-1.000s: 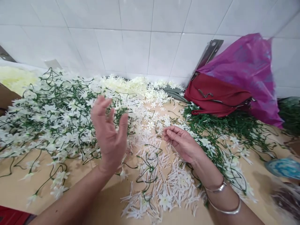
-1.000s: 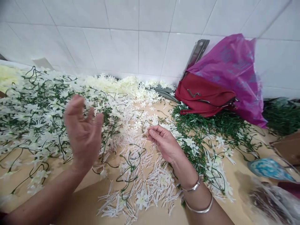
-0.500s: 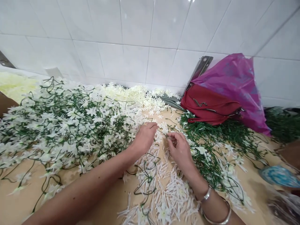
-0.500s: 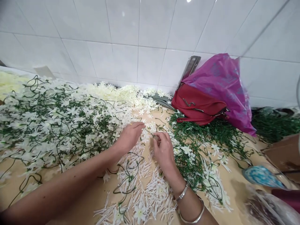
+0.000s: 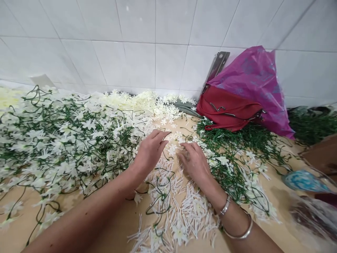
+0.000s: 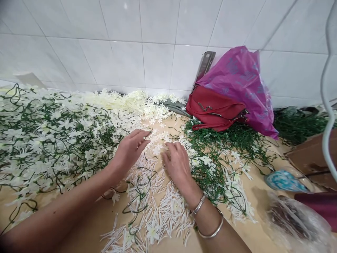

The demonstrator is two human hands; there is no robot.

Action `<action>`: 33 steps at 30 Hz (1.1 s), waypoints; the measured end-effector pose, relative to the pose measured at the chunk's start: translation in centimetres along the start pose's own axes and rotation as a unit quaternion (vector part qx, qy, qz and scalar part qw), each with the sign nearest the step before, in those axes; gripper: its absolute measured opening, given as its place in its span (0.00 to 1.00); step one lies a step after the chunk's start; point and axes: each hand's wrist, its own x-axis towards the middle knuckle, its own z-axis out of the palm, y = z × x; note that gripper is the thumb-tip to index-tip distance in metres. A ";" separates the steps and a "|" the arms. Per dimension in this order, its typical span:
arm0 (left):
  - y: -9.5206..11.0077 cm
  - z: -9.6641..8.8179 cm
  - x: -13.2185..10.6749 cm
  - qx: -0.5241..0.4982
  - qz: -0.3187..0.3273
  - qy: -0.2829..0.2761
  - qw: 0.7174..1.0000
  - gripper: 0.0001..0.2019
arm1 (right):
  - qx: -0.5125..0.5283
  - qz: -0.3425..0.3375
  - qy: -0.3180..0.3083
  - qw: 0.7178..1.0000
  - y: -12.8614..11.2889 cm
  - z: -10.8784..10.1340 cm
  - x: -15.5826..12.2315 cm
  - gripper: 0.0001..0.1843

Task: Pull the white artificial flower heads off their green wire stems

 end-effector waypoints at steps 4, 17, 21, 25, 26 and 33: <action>0.8 -0.9 -2.8 -0.115 -0.071 -0.058 0.989 0.14 | -0.052 -0.039 -0.004 0.998 -0.3 0.4 0.3 0.11; 0.8 1.1 -6.6 -0.361 -0.216 -0.055 0.906 0.12 | 0.328 0.110 0.070 0.936 -1.4 -0.8 0.4 0.07; 0.6 1.2 -6.4 -0.409 -0.248 -0.041 0.877 0.10 | 0.521 0.207 -0.001 0.828 -2.9 -0.4 0.2 0.12; 0.5 1.3 -6.3 -0.425 -0.251 -0.043 0.868 0.10 | 0.583 0.227 -0.019 0.780 -4.3 -0.6 0.0 0.12; 0.5 1.3 -6.3 -0.426 -0.251 -0.042 0.868 0.10 | 0.586 0.225 -0.023 0.778 -4.5 -0.6 -0.1 0.12; 0.6 1.1 -6.1 -0.406 -0.240 -0.058 0.880 0.09 | 0.560 0.224 -0.020 0.798 -4.2 -0.3 -0.1 0.12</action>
